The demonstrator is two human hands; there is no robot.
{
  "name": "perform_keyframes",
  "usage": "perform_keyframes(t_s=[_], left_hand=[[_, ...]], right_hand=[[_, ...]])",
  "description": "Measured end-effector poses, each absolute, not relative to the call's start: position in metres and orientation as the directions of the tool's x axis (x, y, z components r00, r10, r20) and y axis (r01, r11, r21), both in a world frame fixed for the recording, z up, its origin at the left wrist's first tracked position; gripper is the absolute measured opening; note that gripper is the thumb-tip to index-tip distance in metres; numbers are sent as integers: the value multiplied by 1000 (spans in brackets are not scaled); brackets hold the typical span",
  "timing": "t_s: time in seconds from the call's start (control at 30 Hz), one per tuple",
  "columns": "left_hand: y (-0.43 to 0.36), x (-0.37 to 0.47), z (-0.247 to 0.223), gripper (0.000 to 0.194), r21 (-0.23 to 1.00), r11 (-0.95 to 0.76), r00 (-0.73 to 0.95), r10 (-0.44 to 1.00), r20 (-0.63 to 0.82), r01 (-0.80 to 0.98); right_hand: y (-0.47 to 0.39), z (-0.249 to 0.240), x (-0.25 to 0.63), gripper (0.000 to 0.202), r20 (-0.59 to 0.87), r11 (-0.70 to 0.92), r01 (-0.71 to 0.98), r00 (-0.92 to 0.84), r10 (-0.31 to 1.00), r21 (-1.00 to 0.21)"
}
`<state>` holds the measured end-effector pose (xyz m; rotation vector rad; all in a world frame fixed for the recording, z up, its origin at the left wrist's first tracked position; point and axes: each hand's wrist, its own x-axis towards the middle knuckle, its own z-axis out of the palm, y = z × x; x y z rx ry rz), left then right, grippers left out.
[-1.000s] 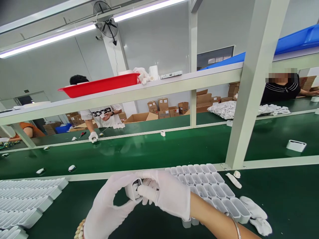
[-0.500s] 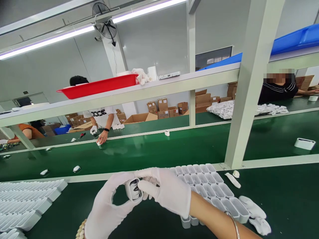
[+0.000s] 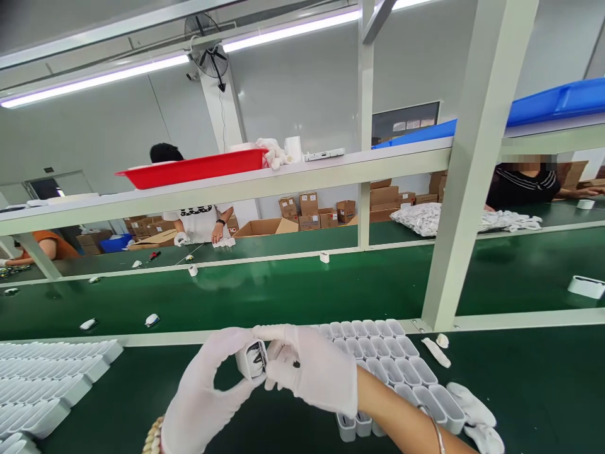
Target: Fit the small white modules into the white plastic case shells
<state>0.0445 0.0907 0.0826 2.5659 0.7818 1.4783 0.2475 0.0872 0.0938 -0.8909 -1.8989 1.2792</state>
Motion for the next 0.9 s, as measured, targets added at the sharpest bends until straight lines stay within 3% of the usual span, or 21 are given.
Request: perform_keyframes(t_s=[0.17,0.27,0.43,0.53,0.63,0.77,0.9], left_hand=[[89,51,88,39,278,-882,464,443,767,381],[92,51,85,43,300,-876,433,454,779,378],[104,50,61,54,420,-797,361,581,729,434],[116,55,32,57,509,-732,307,664,682,454],[131,65,-5,59,625,-640,230,757,611,447],[150,76,-47,57,780,-413,281,908,311,470],[156,78,-59,57,787,-327,341,927,157,524]], right_hand=[[90,91,245,60,160,335,231,-554,817,-914],[91,92,248,56,137,343,277,-564,814,-898],[90,91,242,55,161,401,464,-474,865,-790],[97,88,237,37,170,432,543,-465,869,-720],[116,81,244,34,93,300,722,-313,945,-623],[161,73,268,20,-15,134,848,-165,986,-512],[205,64,281,23,-126,-16,899,-43,991,-438]])
